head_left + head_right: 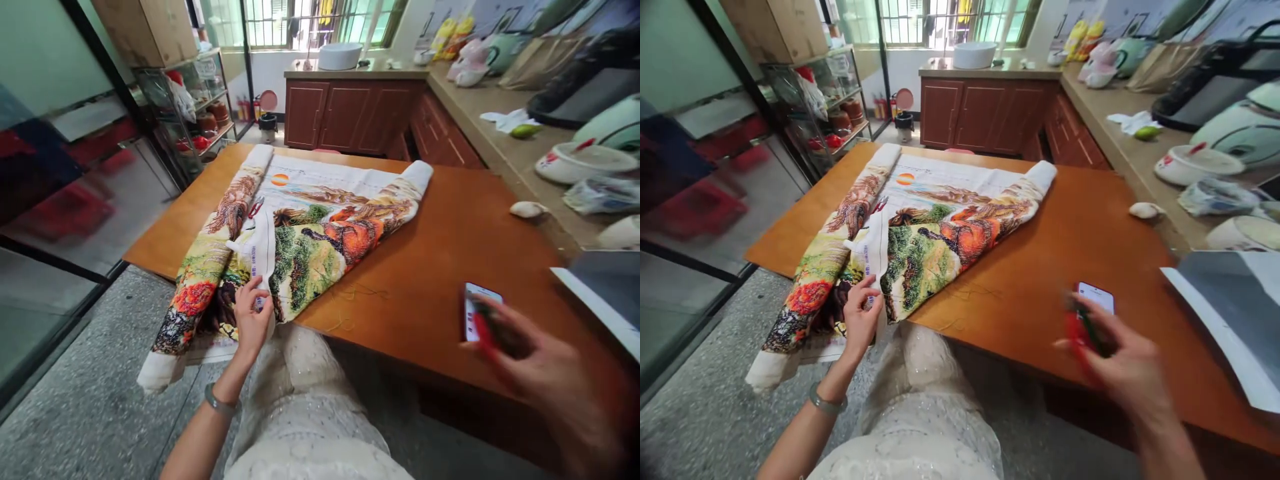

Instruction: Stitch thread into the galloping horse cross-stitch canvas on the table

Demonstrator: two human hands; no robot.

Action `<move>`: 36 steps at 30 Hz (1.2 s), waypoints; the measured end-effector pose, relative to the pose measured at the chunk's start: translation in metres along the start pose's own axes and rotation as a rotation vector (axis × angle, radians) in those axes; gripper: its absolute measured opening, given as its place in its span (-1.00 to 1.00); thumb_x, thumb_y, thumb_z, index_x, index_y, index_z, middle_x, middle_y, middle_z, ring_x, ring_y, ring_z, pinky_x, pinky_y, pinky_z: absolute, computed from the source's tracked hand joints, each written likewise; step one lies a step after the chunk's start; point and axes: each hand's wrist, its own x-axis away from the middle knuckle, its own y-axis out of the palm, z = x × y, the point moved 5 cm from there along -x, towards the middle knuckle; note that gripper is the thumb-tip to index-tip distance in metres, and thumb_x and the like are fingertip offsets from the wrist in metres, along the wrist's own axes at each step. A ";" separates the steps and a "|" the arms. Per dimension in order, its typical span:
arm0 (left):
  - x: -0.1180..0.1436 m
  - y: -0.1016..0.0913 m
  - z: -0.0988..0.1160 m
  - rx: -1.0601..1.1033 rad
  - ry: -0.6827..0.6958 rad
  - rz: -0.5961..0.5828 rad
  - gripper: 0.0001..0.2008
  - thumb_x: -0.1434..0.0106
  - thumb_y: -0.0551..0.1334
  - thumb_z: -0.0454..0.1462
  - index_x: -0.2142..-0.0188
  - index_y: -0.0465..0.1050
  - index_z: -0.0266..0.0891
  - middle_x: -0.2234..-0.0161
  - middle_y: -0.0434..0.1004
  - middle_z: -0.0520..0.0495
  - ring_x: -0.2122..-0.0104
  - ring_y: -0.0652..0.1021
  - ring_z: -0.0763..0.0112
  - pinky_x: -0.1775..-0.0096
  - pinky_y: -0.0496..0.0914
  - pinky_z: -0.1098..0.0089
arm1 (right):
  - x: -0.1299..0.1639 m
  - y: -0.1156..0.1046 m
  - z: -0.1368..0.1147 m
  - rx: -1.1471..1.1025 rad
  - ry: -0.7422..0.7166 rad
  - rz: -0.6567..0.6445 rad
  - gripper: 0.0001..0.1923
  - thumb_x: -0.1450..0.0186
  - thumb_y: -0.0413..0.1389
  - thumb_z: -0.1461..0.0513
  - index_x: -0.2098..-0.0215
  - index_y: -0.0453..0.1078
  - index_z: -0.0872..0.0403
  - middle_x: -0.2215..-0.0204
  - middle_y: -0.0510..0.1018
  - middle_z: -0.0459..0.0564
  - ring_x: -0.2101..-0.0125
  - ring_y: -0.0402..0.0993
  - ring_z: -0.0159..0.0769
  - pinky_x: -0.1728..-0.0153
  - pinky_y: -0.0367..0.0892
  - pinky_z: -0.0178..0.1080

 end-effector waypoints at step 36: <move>-0.005 -0.013 0.017 0.102 -0.177 -0.246 -0.86 -0.19 0.14 -0.31 0.50 0.35 -0.17 -0.11 0.43 -0.19 -0.14 0.34 0.10 -0.17 0.09 -0.08 | -0.012 0.129 -0.151 0.066 -0.495 -0.624 -0.52 -0.16 0.17 0.17 -0.07 0.42 0.01 0.33 0.59 0.00 0.36 0.49 -0.26 0.32 0.32 -0.30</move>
